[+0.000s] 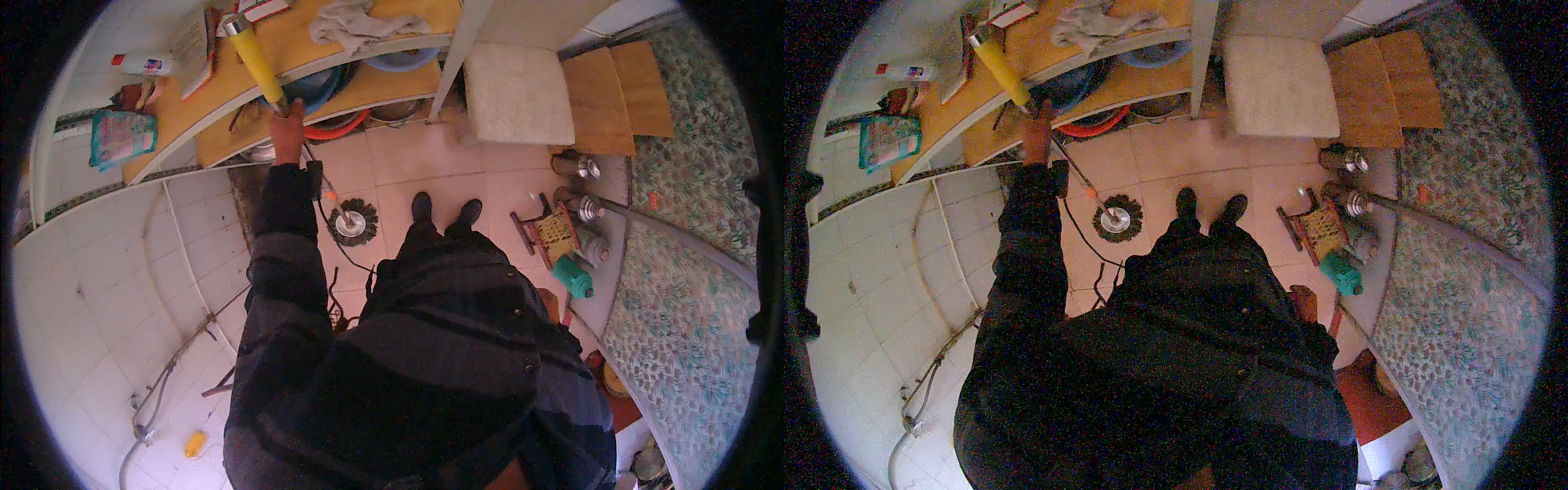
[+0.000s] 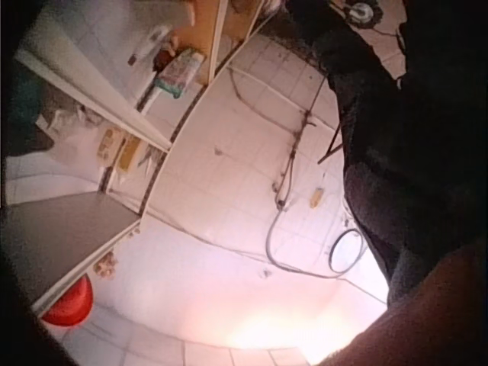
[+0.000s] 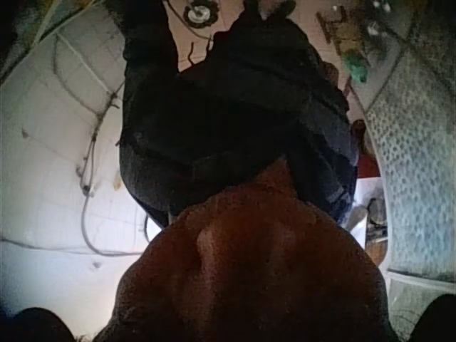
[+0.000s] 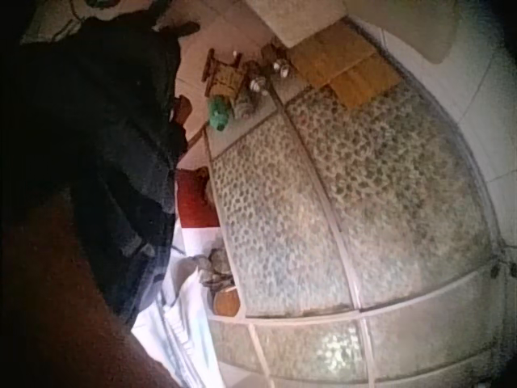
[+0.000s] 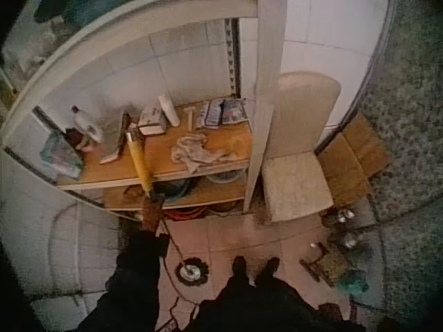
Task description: The person mops a tiled floor using a mop with a yellow handle. They move a white chair aside to access the area underneath, then continue mopping around the room. The person sits on the floor while mopping near a bed and a small stool.
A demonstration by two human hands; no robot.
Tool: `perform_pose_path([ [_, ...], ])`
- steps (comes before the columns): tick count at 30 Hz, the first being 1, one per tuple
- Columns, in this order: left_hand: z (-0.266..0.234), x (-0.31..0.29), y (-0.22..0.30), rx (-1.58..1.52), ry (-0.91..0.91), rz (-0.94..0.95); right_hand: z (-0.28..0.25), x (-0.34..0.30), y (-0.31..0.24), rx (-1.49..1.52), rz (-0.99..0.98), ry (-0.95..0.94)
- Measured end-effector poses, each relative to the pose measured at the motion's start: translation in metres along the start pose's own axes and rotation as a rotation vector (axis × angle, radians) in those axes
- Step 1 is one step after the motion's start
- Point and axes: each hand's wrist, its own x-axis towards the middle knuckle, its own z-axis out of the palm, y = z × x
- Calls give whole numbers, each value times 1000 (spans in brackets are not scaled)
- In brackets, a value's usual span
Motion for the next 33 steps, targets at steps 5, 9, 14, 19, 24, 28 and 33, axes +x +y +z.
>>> perform_pose_path([
  [5,4,-25,-1,31,-5,-123,-35,12,-31,915,763,101],
  [9,21,-82,-5,61,17,-36,-99,95,-102,680,453,233],
  [14,82,-192,-8,82,-440,-15,-191,151,-220,1014,198,263],
  [19,151,-317,1,215,-906,285,-262,110,-251,1158,-21,542],
  [24,195,-431,-6,348,-1326,443,-256,11,-188,1041,-108,112],
  [28,224,-479,-2,391,-1661,544,-226,-68,-134,1198,49,97],
  [33,273,-515,33,436,-1889,749,-218,-150,-108,1286,224,419],
])
